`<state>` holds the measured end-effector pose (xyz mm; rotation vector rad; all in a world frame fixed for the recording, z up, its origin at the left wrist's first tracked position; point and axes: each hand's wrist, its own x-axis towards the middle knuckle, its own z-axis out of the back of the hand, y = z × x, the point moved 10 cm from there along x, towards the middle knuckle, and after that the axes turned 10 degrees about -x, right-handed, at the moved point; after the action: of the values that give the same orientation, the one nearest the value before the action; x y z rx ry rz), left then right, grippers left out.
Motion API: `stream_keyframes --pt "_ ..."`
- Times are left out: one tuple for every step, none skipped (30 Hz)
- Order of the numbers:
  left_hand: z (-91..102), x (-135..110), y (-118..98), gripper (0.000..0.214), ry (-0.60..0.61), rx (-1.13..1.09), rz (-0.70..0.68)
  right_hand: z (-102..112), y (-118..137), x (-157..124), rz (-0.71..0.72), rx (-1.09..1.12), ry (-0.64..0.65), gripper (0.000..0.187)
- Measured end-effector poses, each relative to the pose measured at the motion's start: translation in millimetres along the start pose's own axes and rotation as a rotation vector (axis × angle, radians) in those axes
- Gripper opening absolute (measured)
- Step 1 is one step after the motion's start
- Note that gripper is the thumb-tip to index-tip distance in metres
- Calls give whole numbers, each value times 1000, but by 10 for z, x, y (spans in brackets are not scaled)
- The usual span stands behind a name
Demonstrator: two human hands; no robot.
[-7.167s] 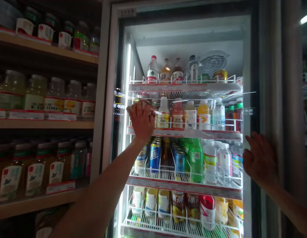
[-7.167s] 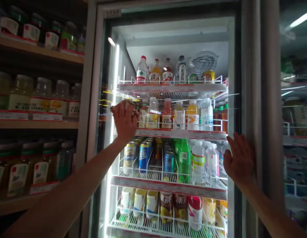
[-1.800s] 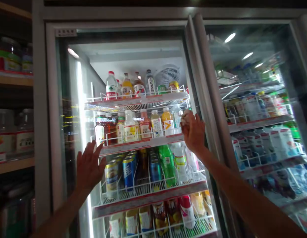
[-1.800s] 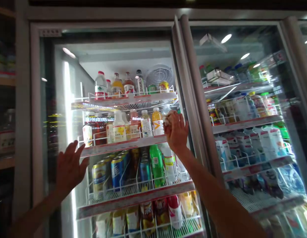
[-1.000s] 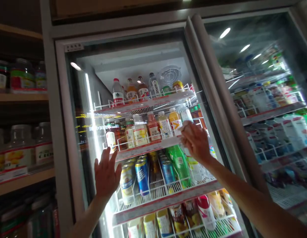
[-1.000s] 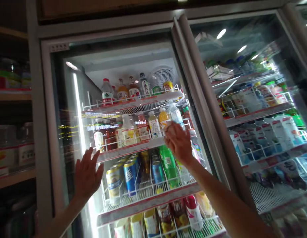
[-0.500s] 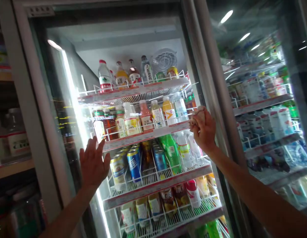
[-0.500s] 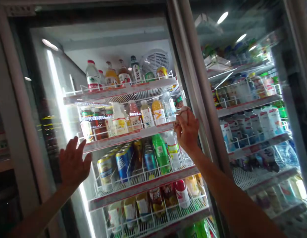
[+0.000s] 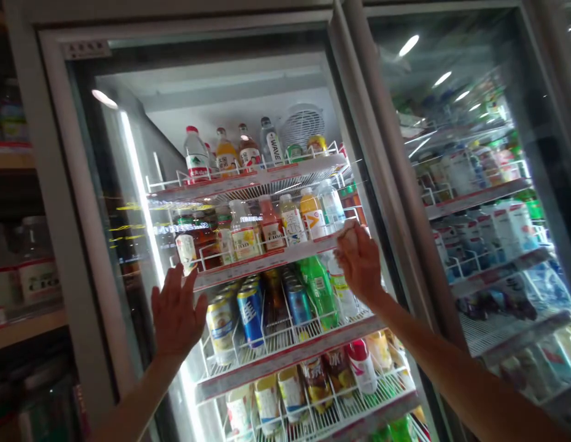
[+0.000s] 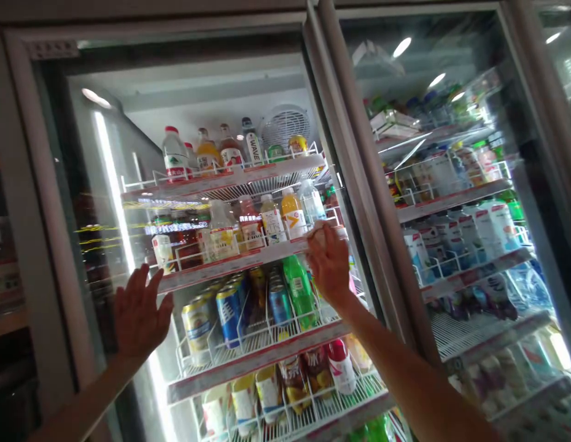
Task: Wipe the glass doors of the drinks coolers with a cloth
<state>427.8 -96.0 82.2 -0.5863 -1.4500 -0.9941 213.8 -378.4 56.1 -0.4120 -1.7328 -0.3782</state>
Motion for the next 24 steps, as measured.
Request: stream_keyframes --pt "-5 -2 13 56 5 -6 7 -2 250 -113 106 27 34 35" --pt "-10 -4 24 56 8 -9 14 0 517 -248 243 60 74 35" --pt "-16 -5 33 57 11 -8 19 5 749 -384 384 91 111 36" --pt "-20 -6 39 57 14 -4 23 12 898 -486 497 112 139 36" --pt "-22 -7 41 57 14 3 25 19 934 -515 551 115 143 35" --pt "-20 -8 34 57 12 12 21 17 851 -452 527 99 128 34" --pt "-14 -7 17 56 7 21 10 10 665 -311 428 69 96 32" --pt "-3 -7 0 55 -2 30 1 0 417 -139 280 33 56 32" --pt "2 -6 -15 54 -5 37 -4 -9 172 18 125 0 18 31" --pt "6 -5 -24 54 -6 41 -5 -15 -13 132 -3 -24 -15 32" --pt "6 -3 -28 53 -2 41 -2 -24 -100 195 -85 -35 -34 32" --pt "4 0 -27 53 3 35 4 -37 -77 210 -110 -35 -35 32" --pt "-1 2 -20 53 10 26 13 -50 50 178 -76 -27 -20 33" --pt "-4 4 -13 53 14 16 19 -59 264 101 16 -10 8 33" --pt "-1 6 -11 53 11 5 20 -58 531 -17 153 17 38 33" --pt "5 8 -9 53 3 -3 19 -51 794 -162 307 47 69 34" --pt "7 10 -7 53 0 -8 18 -34 1003 -304 448 75 91 33" --pt "9 10 -4 53 -4 -12 19 -14 1118 -400 546 93 96 32" --pt "12 10 -5 53 -7 -15 18 -8 1125 -414 578 96 91 31" --pt "14 10 -11 52 -10 -18 12 -21 1024 -335 533 80 80 30" --pt "12 8 -17 52 -8 -20 7 -46 842 -186 425 50 62 30" --pt "11 6 -19 52 -6 -18 7 -70 623 -12 286 15 38 30" --pt "11 3 -20 52 -6 -13 9 -88 424 144 149 -18 13 30" --pt "8 0 -18 53 -2 -4 12 -104 289 260 40 -44 -3 31"
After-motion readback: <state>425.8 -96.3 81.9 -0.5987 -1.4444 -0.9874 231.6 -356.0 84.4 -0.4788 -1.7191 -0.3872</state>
